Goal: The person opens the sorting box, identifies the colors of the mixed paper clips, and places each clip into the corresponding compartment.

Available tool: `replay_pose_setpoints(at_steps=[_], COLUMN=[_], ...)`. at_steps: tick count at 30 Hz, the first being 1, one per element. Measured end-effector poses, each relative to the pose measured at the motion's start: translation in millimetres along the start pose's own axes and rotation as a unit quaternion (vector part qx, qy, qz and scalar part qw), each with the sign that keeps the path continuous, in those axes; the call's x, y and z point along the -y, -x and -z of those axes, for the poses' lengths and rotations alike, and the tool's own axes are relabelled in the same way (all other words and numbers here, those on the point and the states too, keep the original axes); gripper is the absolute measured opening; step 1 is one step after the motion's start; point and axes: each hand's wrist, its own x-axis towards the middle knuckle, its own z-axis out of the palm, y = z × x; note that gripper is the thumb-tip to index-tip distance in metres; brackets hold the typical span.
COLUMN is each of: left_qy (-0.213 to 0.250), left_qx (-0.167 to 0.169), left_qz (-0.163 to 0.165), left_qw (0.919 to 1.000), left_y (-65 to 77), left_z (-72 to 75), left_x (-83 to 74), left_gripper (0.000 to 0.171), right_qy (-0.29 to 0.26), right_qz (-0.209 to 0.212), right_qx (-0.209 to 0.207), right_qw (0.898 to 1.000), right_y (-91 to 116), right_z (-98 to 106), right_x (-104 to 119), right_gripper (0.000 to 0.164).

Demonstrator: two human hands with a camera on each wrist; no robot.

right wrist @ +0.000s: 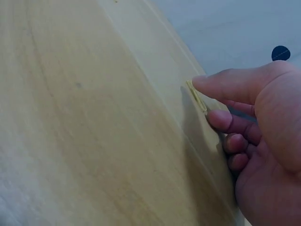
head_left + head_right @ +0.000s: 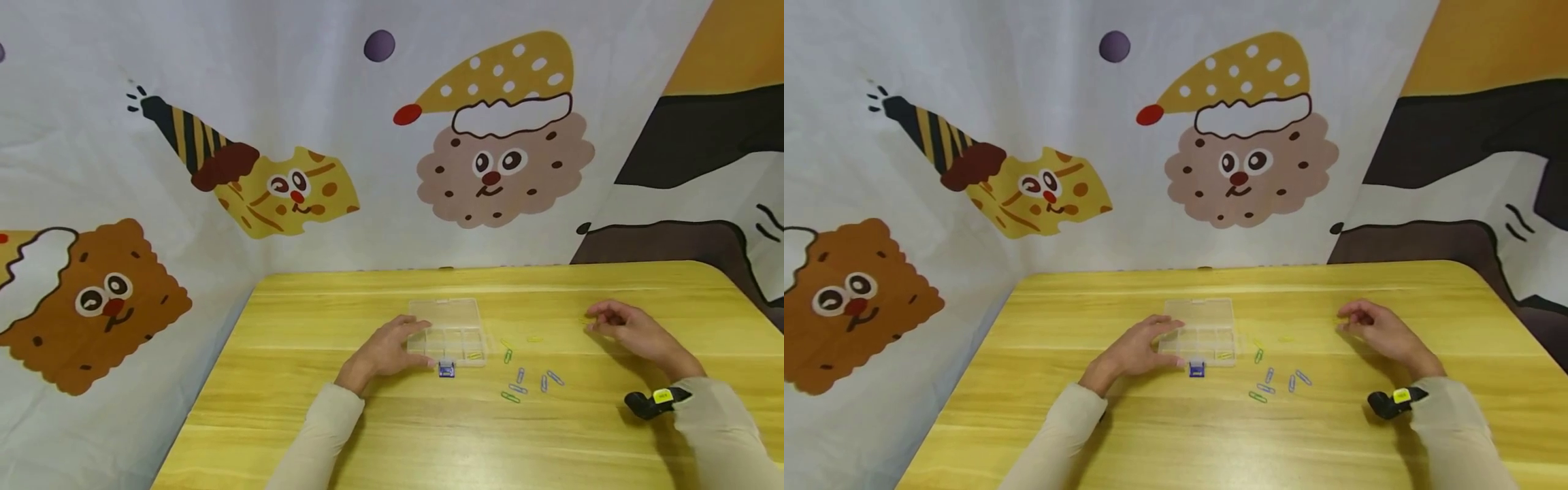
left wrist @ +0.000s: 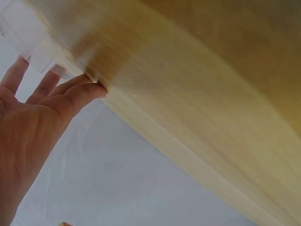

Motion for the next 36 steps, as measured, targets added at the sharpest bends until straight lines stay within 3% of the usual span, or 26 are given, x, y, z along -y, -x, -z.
replay_pose_setpoints(at_steps=[21, 36], left_qy=[-0.013, 0.004], left_qx=[0.007, 0.009], left_qz=[-0.003, -0.003], left_qw=[0.9999, 0.9999], left_y=[0.5, 1.5], left_z=[4.1, 2.3], left_x=[-0.1, -0.2], left_gripper=[0.076, 0.074], right_qy=[0.040, 0.069], right_qz=[0.012, -0.027], right_qx=[-0.047, -0.044], right_qw=[0.998, 0.996], right_y=[-1, -2], right_z=[-8, -12], right_x=[2, 4], right_gripper=[0.025, 0.033])
